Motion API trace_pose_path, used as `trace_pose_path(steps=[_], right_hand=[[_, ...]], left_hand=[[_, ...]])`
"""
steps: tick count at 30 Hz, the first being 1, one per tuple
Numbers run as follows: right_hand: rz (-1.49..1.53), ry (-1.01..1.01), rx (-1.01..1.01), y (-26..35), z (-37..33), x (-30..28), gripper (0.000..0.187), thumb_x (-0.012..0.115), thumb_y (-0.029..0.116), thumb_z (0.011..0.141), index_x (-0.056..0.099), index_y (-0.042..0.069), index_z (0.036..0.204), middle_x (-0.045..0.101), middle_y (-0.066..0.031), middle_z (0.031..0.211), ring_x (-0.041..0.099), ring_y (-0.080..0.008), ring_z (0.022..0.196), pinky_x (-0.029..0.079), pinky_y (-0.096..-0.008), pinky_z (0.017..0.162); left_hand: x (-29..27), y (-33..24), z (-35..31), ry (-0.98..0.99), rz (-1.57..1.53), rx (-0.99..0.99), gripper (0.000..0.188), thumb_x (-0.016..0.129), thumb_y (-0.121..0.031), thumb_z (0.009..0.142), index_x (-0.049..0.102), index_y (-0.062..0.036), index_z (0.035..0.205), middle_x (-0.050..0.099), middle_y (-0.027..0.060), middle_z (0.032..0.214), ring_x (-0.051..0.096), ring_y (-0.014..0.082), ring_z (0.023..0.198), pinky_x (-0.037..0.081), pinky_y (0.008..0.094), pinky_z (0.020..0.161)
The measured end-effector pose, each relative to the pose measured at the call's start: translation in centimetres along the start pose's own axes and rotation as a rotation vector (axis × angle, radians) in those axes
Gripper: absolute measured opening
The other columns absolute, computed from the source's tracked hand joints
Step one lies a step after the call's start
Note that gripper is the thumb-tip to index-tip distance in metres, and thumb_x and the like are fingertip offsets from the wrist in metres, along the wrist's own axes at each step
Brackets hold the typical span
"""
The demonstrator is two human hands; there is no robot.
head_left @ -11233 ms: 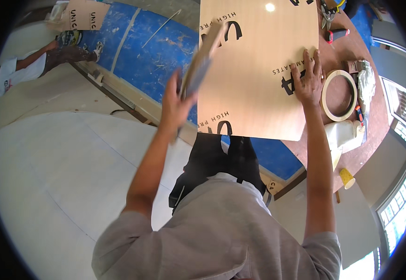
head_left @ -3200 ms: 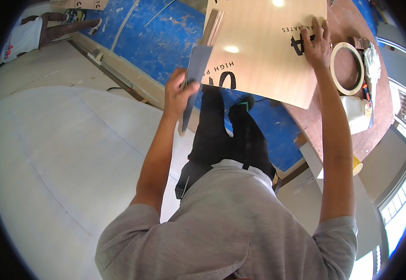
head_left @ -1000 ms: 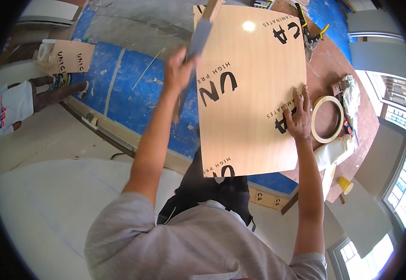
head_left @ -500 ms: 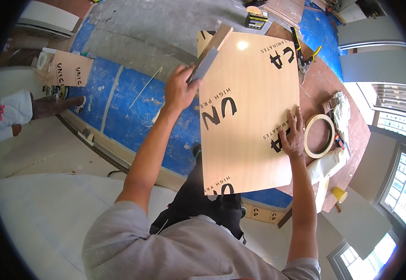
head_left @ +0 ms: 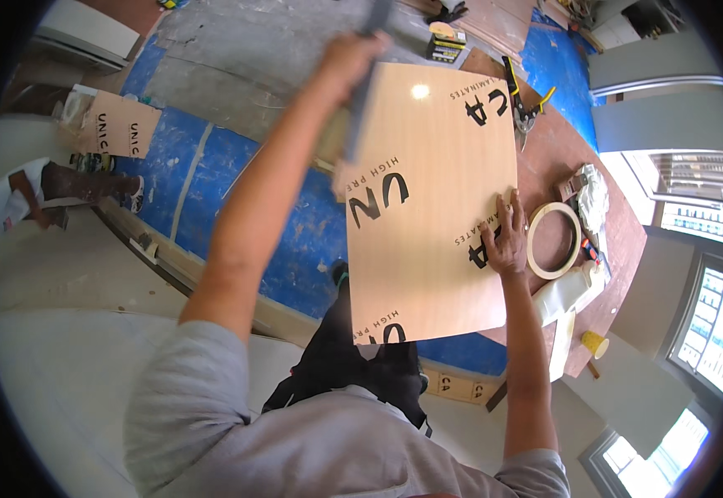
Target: The person sands the edge of a laminate sheet using a sanding block held by hand.
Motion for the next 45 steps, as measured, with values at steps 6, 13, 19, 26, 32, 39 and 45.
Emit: trace_pose_path(steps=[6, 13, 19, 26, 32, 39, 45], right_hand=[[-0.088, -0.056, -0.068, -0.3, -0.9, 0.4, 0.064, 0.059, 0.040, 0.099, 0.048, 0.005, 0.152, 0.041, -0.0229, 0.160, 0.038, -0.0435, 0.148, 0.032, -0.0531, 0.121], [-0.001, -0.190, -0.032, 0.9, -1.9, -1.4, 0.042, 0.060, 0.023, 0.099, 0.063, 0.000, 0.134, 0.055, -0.0196, 0.148, 0.052, -0.0378, 0.138, 0.043, -0.0502, 0.114], [0.097, -0.269, -0.053, -1.0, -2.2, 0.2, 0.039, 0.062, 0.021, 0.097, 0.065, 0.001, 0.130, 0.062, -0.0187, 0.139, 0.058, -0.0390, 0.131, 0.049, -0.0491, 0.108], [-0.023, -0.279, -0.215, 1.4, -1.5, -1.1, 0.040, 0.057, 0.022, 0.098, 0.060, 0.001, 0.132, 0.058, -0.0222, 0.138, 0.053, -0.0442, 0.131, 0.046, -0.0545, 0.107], [-0.005, -0.205, -0.257, 1.1, -1.1, -0.2, 0.041, 0.056, 0.021, 0.099, 0.057, -0.002, 0.133, 0.054, -0.0246, 0.139, 0.048, -0.0446, 0.136, 0.041, -0.0550, 0.111], [-0.012, -0.195, -0.259, 0.7, -1.2, 0.0, 0.039, 0.055, 0.019, 0.100, 0.056, -0.003, 0.133, 0.053, -0.0251, 0.139, 0.047, -0.0453, 0.136, 0.040, -0.0554, 0.112], [0.005, -0.199, -0.257, 0.8, -1.1, 0.0, 0.038, 0.055, 0.018, 0.100, 0.056, -0.004, 0.132, 0.053, -0.0250, 0.137, 0.047, -0.0460, 0.136, 0.040, -0.0558, 0.112]], left_hand=[[29.6, 5.8, -10.2, 0.006, -0.281, -0.237, 0.040, 0.073, -0.034, 0.092, 0.073, 0.0035, 0.078, 0.069, 0.0177, 0.065, 0.071, 0.0288, 0.063, 0.057, 0.0459, 0.066], [44.1, 6.3, -16.2, -0.110, 0.123, -0.346, 0.066, 0.081, -0.035, 0.090, 0.052, 0.0079, 0.131, 0.053, 0.0303, 0.137, 0.064, 0.0476, 0.115, 0.054, 0.0523, 0.096], [39.6, 3.0, -22.5, -0.088, 0.557, 0.099, 0.063, 0.074, -0.029, 0.092, 0.050, 0.0038, 0.139, 0.050, 0.0261, 0.142, 0.059, 0.0432, 0.123, 0.051, 0.0472, 0.101], [3.9, 14.6, -43.7, -0.488, 1.016, -0.027, 0.077, 0.048, -0.051, 0.108, 0.030, 0.0044, 0.158, 0.056, 0.0372, 0.139, 0.063, 0.0491, 0.121, 0.052, 0.0546, 0.099], [5.0, 19.0, -43.2, -0.271, 0.570, -0.328, 0.080, 0.039, -0.053, 0.110, 0.019, 0.0036, 0.162, 0.067, 0.0362, 0.122, 0.066, 0.0528, 0.111, 0.052, 0.0558, 0.095], [1.9, 17.5, -32.0, -0.233, 0.693, -0.491, 0.082, 0.020, -0.072, 0.104, 0.048, -0.0087, 0.148, 0.069, 0.0299, 0.122, 0.064, 0.0534, 0.112, 0.051, 0.0563, 0.097], [-2.5, 17.1, -23.6, -0.387, 0.763, -0.288, 0.084, 0.024, -0.073, 0.104, 0.065, -0.0046, 0.131, 0.072, 0.0273, 0.117, 0.065, 0.0509, 0.112, 0.052, 0.0554, 0.095]])
Point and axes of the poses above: each hand's wrist, its own z-axis towards the middle knuckle, its own x-axis out of the palm, y = z × x, the point moved 9 cm from there along z, towards the middle knuckle
